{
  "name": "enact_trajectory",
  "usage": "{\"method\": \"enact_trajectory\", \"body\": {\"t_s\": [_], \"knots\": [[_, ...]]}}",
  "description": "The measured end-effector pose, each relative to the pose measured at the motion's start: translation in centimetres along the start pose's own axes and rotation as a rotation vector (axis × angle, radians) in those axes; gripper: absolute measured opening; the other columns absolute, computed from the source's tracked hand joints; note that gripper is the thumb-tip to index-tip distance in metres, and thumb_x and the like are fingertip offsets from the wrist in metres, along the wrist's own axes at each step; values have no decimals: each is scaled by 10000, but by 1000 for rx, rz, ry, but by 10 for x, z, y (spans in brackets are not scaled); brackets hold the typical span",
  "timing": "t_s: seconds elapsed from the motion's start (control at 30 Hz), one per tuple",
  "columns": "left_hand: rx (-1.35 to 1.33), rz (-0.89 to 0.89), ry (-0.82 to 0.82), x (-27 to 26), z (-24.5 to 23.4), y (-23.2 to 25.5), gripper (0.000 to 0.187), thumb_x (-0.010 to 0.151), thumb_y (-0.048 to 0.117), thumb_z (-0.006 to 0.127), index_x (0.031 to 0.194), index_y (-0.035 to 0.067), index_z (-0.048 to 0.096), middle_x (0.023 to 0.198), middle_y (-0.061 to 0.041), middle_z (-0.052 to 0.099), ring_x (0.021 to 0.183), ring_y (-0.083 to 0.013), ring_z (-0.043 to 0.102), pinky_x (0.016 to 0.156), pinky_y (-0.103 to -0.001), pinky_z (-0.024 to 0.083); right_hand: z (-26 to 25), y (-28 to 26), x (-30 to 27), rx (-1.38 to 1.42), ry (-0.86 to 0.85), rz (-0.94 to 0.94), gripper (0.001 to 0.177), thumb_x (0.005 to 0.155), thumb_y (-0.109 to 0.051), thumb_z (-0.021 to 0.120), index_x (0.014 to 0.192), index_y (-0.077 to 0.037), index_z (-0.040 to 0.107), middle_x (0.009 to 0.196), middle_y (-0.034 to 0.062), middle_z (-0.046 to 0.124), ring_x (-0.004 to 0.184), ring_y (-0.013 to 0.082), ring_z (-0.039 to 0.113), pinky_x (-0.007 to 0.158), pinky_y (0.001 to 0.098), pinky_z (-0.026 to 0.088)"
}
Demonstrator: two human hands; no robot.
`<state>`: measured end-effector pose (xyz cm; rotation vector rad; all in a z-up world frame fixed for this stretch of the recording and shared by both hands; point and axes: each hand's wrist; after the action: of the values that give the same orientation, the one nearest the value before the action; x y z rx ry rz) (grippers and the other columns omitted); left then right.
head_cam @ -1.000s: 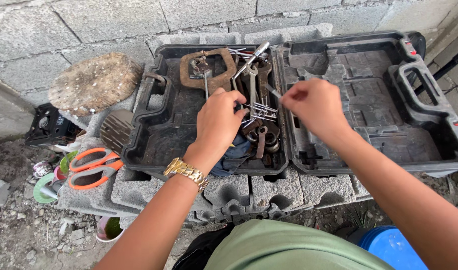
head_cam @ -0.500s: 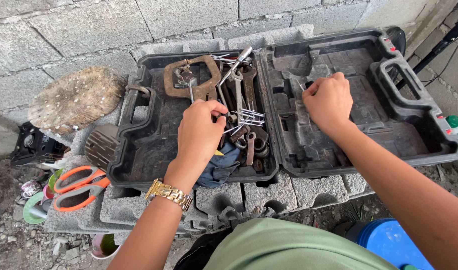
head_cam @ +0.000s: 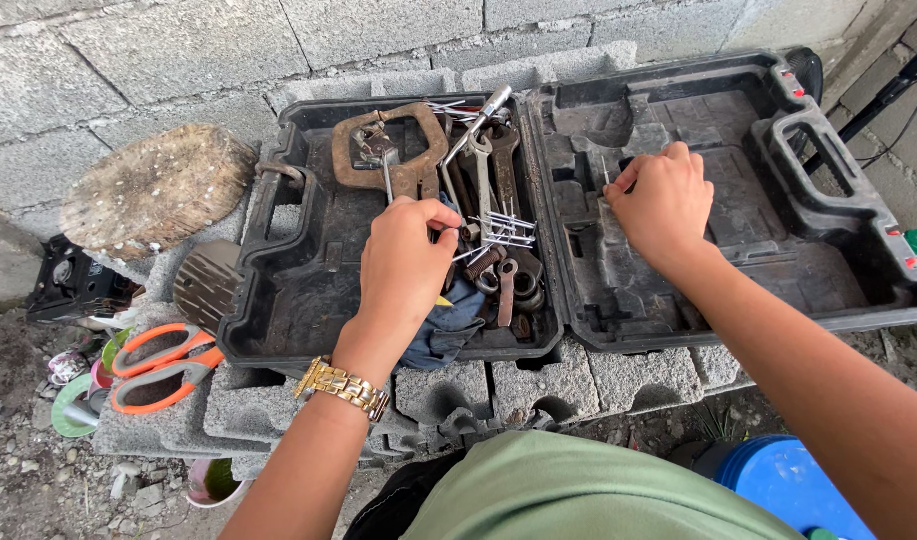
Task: The person sorts small metal drill bits one at a time from the toolbox tray into the molded compartments of the open toolbox lid, then rearranges wrenches, pliers, a screwdriver and a cloth inside the lower tray, pressing the bits into aligned rows.
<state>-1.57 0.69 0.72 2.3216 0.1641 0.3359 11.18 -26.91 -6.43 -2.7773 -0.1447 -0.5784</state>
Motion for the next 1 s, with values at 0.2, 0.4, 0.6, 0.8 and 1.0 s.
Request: {"method": "enact_trajectory", "body": {"t_s": [0.2,0.4,0.6,0.8,1.0], "knots": [[-4,43,-12,0,3,0,98,854,131,727,926,94,782,953,-91,714,865,-279,723,769,-405,549,-11,-9,-2,-8,-11,6,164,795,-295,865,837,-152,798,1130,124,615,1155,361,551,893,528,475],[41,125,12,1,3,5,124,823,190,802,868,74,803,942,-131,689,880,-318,697,769,-423,537,-51,-38,3,340,-247,-64,114,851,-216,809,944,-150,814,875,95,753,825,205,711,776,381,567],[140,175,-58,5,10,10,149,781,213,829,856,88,799,953,-124,660,894,-314,679,764,-438,524,-67,-81,-31,531,-386,-211,162,805,-103,766,960,-86,806,830,76,781,738,142,737,713,302,581],[202,251,-44,11,20,7,76,768,159,814,829,116,797,970,-116,657,940,-316,679,771,-438,546,-68,-92,-37,504,-326,-282,154,808,-76,750,952,-65,803,857,97,770,730,174,728,704,317,575],[132,189,-73,10,14,7,52,781,171,808,805,127,792,988,-117,639,910,-327,675,753,-455,533,-68,-87,-40,458,-366,-208,176,808,-154,793,966,-76,802,809,97,762,706,173,723,680,326,564]]}}
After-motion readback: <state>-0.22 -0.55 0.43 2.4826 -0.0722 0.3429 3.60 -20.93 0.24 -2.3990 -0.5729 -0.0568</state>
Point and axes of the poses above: each hand's wrist, its own x-axis towards the middle knuckle, its own z-axis out of the palm, y = z × x
